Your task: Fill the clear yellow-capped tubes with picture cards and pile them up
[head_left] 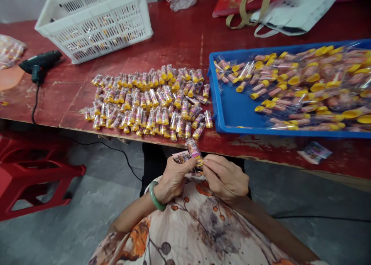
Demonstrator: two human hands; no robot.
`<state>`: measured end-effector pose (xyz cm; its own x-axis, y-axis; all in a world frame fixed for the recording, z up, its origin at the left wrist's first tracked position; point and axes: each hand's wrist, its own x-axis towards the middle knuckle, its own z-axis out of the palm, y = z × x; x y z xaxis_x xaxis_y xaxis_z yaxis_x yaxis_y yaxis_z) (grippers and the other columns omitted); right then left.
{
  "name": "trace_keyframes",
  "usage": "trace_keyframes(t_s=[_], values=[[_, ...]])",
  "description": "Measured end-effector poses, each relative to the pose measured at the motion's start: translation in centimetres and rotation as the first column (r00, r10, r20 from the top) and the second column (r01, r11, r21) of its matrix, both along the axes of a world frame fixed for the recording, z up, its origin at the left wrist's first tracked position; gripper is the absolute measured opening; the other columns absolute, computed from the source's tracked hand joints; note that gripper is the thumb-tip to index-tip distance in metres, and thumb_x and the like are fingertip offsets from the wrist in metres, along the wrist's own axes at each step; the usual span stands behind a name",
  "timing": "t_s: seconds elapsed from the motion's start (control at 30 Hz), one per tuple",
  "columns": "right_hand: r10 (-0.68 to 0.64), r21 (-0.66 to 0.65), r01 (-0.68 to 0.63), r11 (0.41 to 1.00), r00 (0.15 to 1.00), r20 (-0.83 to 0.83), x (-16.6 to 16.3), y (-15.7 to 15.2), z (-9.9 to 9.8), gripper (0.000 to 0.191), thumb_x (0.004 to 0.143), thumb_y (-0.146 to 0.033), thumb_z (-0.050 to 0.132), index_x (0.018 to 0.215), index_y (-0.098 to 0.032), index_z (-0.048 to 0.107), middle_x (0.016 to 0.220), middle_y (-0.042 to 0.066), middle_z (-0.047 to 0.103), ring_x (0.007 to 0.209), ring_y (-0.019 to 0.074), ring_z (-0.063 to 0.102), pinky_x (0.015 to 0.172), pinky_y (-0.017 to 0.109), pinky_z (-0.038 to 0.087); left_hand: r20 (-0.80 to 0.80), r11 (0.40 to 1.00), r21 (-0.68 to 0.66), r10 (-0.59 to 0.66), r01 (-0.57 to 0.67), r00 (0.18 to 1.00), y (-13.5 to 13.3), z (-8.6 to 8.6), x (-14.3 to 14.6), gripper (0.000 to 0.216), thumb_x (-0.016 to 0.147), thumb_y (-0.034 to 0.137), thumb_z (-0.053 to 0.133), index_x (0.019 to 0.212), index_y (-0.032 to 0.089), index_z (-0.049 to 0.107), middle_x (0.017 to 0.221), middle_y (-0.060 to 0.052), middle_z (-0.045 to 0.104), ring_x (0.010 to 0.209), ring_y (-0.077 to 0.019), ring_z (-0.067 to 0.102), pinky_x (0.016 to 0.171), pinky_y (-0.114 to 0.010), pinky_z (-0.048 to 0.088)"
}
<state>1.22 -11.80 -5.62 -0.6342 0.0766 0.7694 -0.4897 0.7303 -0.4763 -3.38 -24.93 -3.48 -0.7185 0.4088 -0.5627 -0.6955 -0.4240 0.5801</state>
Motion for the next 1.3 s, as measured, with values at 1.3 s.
trace_keyframes(t_s=[1.3], values=[[0.059,0.328,-0.072,0.942,0.997,0.047,-0.8,3.9,-0.6,0.022,0.087,-0.011,0.055,0.091,-0.025,0.071,0.09,0.002,0.073,0.087,0.0193,0.07,0.079,0.028,0.056,-0.392,0.273,-0.913,-0.376,-0.303,0.84,-12.9,6.9,-26.0,0.033,0.053,0.013,0.081,0.042,0.015,0.05,0.034,0.005,0.043,0.044,-0.0085,0.041,0.048,-0.022,0.027]])
